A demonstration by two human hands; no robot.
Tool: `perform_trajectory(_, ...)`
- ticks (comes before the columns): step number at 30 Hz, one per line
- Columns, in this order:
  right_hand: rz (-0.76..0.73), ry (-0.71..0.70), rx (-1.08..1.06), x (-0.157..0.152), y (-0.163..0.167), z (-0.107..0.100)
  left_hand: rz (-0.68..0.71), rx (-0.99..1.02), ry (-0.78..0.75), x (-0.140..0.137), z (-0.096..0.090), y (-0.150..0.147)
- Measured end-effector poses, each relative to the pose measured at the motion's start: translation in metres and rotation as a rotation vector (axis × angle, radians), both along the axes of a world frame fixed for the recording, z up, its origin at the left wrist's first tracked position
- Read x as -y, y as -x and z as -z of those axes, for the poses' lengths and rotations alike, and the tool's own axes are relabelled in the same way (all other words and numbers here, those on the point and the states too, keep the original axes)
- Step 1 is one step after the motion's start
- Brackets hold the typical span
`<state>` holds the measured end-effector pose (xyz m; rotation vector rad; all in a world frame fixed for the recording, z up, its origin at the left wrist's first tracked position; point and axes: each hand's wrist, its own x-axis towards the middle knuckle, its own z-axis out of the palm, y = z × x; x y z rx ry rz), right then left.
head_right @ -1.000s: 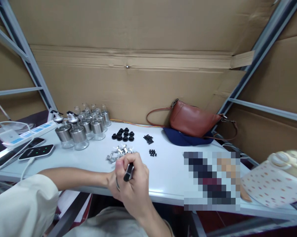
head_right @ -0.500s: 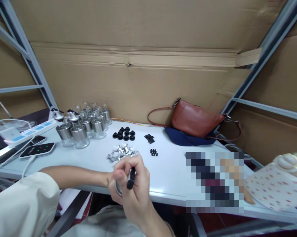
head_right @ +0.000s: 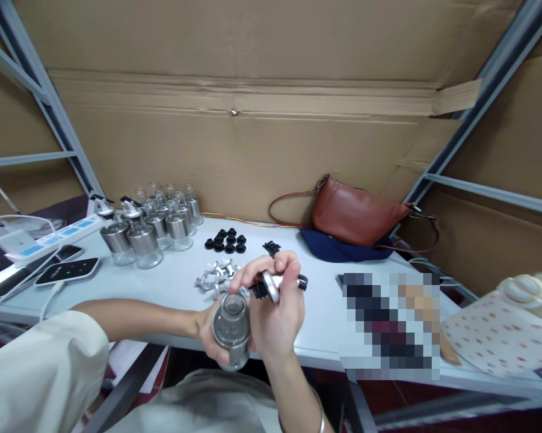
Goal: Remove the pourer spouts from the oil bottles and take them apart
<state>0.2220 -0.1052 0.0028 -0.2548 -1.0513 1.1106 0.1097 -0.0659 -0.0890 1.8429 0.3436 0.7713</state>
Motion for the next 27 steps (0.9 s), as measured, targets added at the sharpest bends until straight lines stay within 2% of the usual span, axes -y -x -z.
perform_trajectory(3,0.079,0.144,-0.123,-0.004,-0.007,0.006,0.092,0.128,0.004,0.001,-0.004,-0.001)
perform_trajectory(6,0.281,0.239,-0.246,-0.005,-0.022,0.027,0.024,0.258,-0.114,0.005,-0.019,-0.001)
perform_trajectory(8,0.428,0.351,-0.229,-0.006,-0.033,0.045,-0.007,0.336,-0.231,0.009,-0.043,0.004)
perform_trajectory(10,0.514,0.473,-0.186,-0.009,-0.042,0.063,-0.062,0.32,-0.351,0.011,-0.079,0.017)
perform_trajectory(13,0.539,0.569,-0.142,-0.015,-0.045,0.081,-0.303,0.133,-0.515,0.013,-0.136,0.047)
perform_trajectory(15,0.528,0.605,-0.089,-0.018,-0.044,0.087,-0.497,0.001,-0.561,0.012,-0.165,0.071)
perform_trajectory(17,0.506,0.631,-0.015,-0.02,-0.041,0.089,-0.717,-0.173,-0.573,0.012,-0.183,0.092)
perform_trajectory(19,0.475,0.635,0.065,-0.02,-0.041,0.09,-0.866,-0.418,-0.576,0.01,-0.193,0.109)
perform_trajectory(22,0.424,0.619,0.171,-0.019,-0.042,0.091,-0.903,-0.791,-0.568,0.001,-0.199,0.125)
perform_trajectory(24,0.412,0.636,0.21,-0.017,-0.043,0.092,-0.843,-0.969,-0.559,-0.009,-0.2,0.131)
perform_trajectory(27,0.383,0.69,0.255,-0.017,-0.045,0.093,-0.737,-1.116,-0.58,-0.028,-0.197,0.137)
